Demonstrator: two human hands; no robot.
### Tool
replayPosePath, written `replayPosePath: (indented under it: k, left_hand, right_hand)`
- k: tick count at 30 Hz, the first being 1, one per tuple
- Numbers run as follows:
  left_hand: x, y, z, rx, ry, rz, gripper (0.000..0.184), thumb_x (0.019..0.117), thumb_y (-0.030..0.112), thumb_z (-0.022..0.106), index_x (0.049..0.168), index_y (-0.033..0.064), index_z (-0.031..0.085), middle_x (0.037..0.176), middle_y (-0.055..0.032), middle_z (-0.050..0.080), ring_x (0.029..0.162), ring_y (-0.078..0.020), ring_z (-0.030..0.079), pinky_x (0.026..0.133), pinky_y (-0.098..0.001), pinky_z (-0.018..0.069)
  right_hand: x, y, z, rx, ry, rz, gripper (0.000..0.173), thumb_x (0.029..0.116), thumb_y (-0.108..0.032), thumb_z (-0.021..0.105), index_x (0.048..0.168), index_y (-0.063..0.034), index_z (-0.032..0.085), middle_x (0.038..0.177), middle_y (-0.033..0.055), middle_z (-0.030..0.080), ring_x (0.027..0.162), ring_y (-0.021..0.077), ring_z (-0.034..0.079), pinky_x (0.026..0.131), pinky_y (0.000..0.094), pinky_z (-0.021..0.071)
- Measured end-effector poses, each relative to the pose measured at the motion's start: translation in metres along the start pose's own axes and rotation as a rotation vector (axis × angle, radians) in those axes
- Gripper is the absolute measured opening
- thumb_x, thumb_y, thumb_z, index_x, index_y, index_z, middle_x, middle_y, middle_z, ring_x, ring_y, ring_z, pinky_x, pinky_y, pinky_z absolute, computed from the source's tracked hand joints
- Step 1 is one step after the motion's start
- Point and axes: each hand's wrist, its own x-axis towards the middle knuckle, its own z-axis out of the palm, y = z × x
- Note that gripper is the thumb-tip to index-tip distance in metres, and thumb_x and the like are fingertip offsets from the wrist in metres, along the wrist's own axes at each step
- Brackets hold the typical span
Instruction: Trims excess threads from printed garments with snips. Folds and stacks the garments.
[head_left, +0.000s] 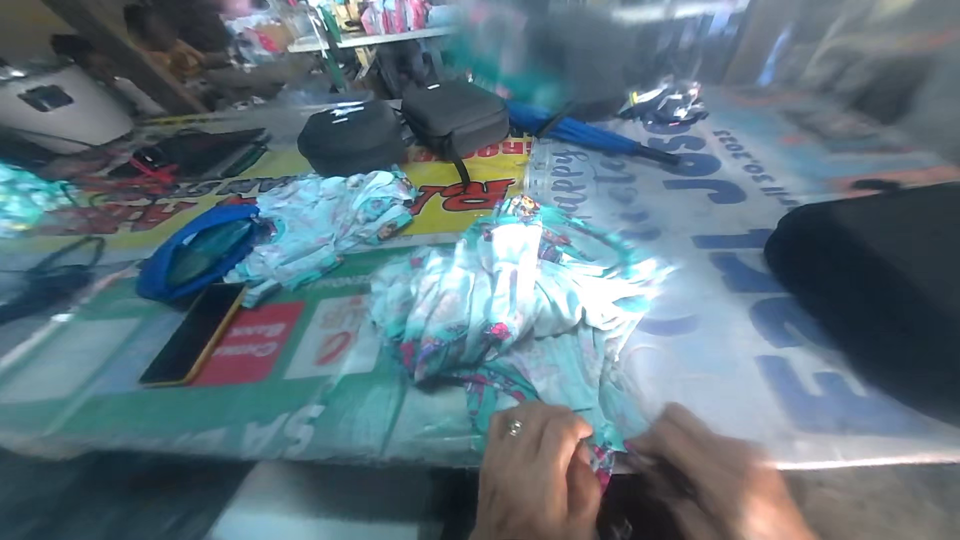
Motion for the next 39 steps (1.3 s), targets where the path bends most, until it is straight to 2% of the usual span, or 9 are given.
replayPosePath:
  k: [4,10,12,14,18,21,25,35,39]
  left_hand:
    - [0.000,0.002,0.001,-0.027,-0.028,0.001,0.028,0.0935,0.035,0.062,0.111,0.0132,0.066,0.108,-0.0038,0.071,0.105,-0.0133,0.063,0.094,-0.0336,0.0455]
    - [0.010,0.006,0.009,-0.059,0.019,-0.035,0.016,0.0890,0.020,0.062,0.101,0.0125,0.069,0.096,-0.0009,0.071,0.095,-0.0101,0.064,0.086,-0.0281,0.0478]
    - [0.012,0.004,0.009,-0.249,0.042,-0.083,0.016,0.0880,0.010,0.061,0.101,0.0074,0.070,0.095,-0.0024,0.070,0.091,-0.0061,0.065,0.080,-0.0198,0.0534]
    - [0.012,0.002,0.007,-0.654,0.068,-0.159,0.015,0.0928,0.003,0.061,0.105,0.0038,0.069,0.101,-0.0018,0.070,0.090,-0.0012,0.065,0.078,-0.0150,0.0554]
    - [0.015,-0.002,0.003,-1.124,0.116,-0.246,0.015,0.0967,0.009,0.064,0.109,0.0100,0.073,0.107,-0.0002,0.072,0.098,-0.0051,0.067,0.085,-0.0201,0.0561]
    - [0.017,-0.003,0.002,-1.151,0.175,-0.234,0.015,0.0959,0.009,0.066,0.110,0.0114,0.073,0.107,-0.0001,0.072,0.099,-0.0053,0.067,0.086,-0.0197,0.0562]
    - [0.019,-0.001,0.003,-1.176,0.200,-0.230,0.015,0.0945,0.008,0.068,0.109,0.0096,0.074,0.107,-0.0017,0.072,0.099,-0.0053,0.067,0.085,-0.0192,0.0561]
    - [0.019,-0.004,0.005,-1.218,0.167,-0.203,0.016,0.0955,0.005,0.066,0.110,0.0072,0.073,0.109,-0.0023,0.071,0.102,-0.0059,0.067,0.089,-0.0200,0.0552]
    - [0.018,-0.001,0.003,-1.123,0.186,-0.242,0.024,0.0919,0.004,0.068,0.115,0.0119,0.071,0.108,0.0019,0.072,0.099,-0.0030,0.067,0.089,-0.0184,0.0556]
  right_hand:
    - [0.000,0.001,0.004,-0.045,0.008,-0.052,0.017,0.0997,-0.026,0.064,0.093,-0.0111,0.071,0.080,0.0071,0.064,0.063,0.0161,0.060,0.050,0.0282,0.0462]
    - [0.003,-0.012,0.002,-0.180,0.073,-0.120,0.017,0.1011,-0.021,0.060,0.090,-0.0119,0.069,0.077,0.0069,0.064,0.062,0.0181,0.060,0.049,0.0293,0.0445]
    - [0.002,-0.017,-0.001,-0.163,0.072,-0.153,0.014,0.1005,-0.017,0.060,0.091,-0.0121,0.069,0.077,0.0074,0.065,0.064,0.0190,0.061,0.053,0.0297,0.0460]
    - [0.000,-0.017,0.001,-0.125,0.076,-0.153,0.014,0.1012,-0.018,0.060,0.091,-0.0116,0.069,0.078,0.0077,0.065,0.065,0.0194,0.061,0.054,0.0301,0.0462]
    - [0.007,-0.019,0.005,0.030,0.123,-0.018,0.025,0.0948,-0.031,0.070,0.102,-0.0069,0.067,0.085,0.0101,0.069,0.068,0.0150,0.064,0.056,0.0273,0.0511]
    - [0.014,-0.023,0.000,0.204,0.143,0.034,0.037,0.0950,-0.034,0.070,0.115,-0.0049,0.059,0.096,0.0114,0.067,0.079,0.0088,0.064,0.065,0.0202,0.0528]
    - [0.027,-0.019,0.005,0.294,0.193,-0.072,0.029,0.1010,-0.032,0.065,0.112,-0.0055,0.060,0.102,0.0086,0.066,0.091,0.0045,0.063,0.076,0.0140,0.0508]
    - [0.039,-0.011,0.018,0.346,0.236,-0.105,0.022,0.1010,-0.027,0.066,0.105,-0.0056,0.067,0.100,0.0042,0.070,0.094,0.0011,0.065,0.080,0.0123,0.0522]
    - [0.039,-0.008,0.020,0.356,0.245,-0.113,0.020,0.1011,-0.025,0.066,0.104,-0.0059,0.068,0.099,0.0039,0.070,0.093,0.0011,0.065,0.079,0.0126,0.0527]
